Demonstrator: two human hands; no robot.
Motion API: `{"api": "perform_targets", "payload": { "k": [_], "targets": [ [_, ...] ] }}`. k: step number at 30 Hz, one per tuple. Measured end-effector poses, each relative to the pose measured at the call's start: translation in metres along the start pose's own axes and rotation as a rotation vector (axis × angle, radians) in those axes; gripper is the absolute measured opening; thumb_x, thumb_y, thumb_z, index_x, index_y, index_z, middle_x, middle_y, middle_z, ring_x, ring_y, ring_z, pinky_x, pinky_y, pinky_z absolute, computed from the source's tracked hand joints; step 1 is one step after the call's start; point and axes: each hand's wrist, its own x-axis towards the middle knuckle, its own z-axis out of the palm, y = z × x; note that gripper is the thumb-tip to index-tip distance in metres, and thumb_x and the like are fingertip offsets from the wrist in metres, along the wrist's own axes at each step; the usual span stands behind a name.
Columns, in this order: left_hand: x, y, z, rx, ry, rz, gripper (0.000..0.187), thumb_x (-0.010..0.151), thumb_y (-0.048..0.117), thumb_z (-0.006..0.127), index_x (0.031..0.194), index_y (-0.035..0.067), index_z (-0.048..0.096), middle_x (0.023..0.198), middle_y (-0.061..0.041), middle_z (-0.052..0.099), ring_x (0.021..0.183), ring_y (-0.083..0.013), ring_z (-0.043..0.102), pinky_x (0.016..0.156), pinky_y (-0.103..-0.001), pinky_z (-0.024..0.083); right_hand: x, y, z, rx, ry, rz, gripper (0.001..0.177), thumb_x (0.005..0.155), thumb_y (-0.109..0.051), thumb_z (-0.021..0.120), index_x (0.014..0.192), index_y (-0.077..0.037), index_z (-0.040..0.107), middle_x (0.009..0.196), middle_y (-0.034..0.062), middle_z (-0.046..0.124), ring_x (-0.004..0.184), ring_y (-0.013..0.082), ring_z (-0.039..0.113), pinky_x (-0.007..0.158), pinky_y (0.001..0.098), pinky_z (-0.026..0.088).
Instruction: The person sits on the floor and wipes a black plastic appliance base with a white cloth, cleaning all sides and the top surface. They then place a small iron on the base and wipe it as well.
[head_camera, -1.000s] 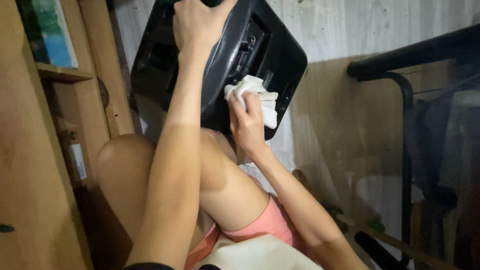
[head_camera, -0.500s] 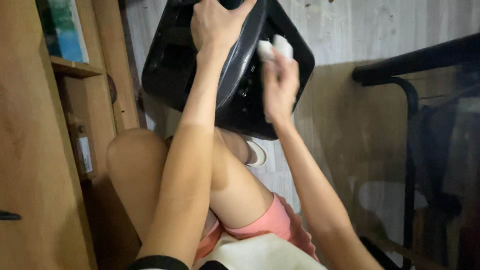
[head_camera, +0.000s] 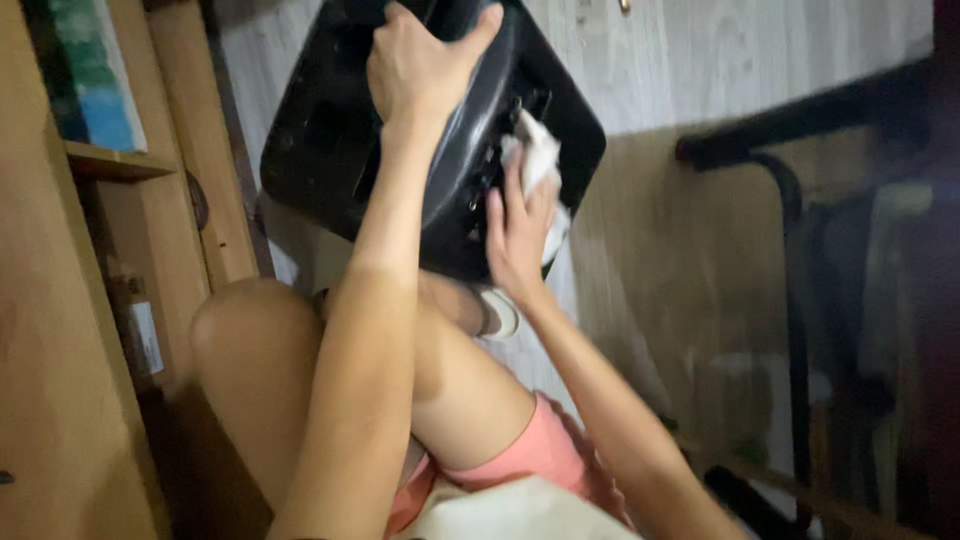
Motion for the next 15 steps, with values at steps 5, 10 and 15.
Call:
{"api": "perform_targets", "payload": {
  "k": [5,10,15],
  "targets": [
    [0.004,-0.011,-0.007,-0.064,-0.005,0.036,0.102,0.076,0.081,0.074,0.109,-0.016,0.060,0.096,-0.034,0.070,0.091,-0.0437,0.073,0.072,-0.046,0.062,0.114,0.018,0.000,0.097,-0.134,-0.005,0.060,0.110,-0.041,0.030,0.159,-0.006,0.037,0.153,0.0192,0.053,0.138,0.0298,0.053,0.118,0.0370,0.035],
    [0.018,-0.017,-0.016,-0.028,-0.007,-0.096,0.103,0.074,0.081,0.073,0.108,-0.015,0.062,0.098,-0.032,0.070,0.092,-0.0415,0.074,0.074,-0.044,0.062,0.060,0.005,0.004,0.115,-0.185,-0.148,0.061,0.116,-0.045,0.032,0.162,-0.006,0.037,0.169,0.0158,0.041,0.154,0.0295,0.042,0.129,0.0389,0.026],
    [0.024,-0.037,-0.018,-0.043,-0.017,-0.104,0.102,0.076,0.082,0.072,0.106,-0.015,0.063,0.098,-0.031,0.071,0.093,-0.0401,0.075,0.077,-0.044,0.062,-0.094,0.023,-0.003,-0.095,-0.206,-0.285,0.053,0.103,0.009,0.053,0.147,-0.023,0.052,0.134,0.0003,0.068,0.120,0.0202,0.072,0.102,0.0364,0.057]
  ]
}}
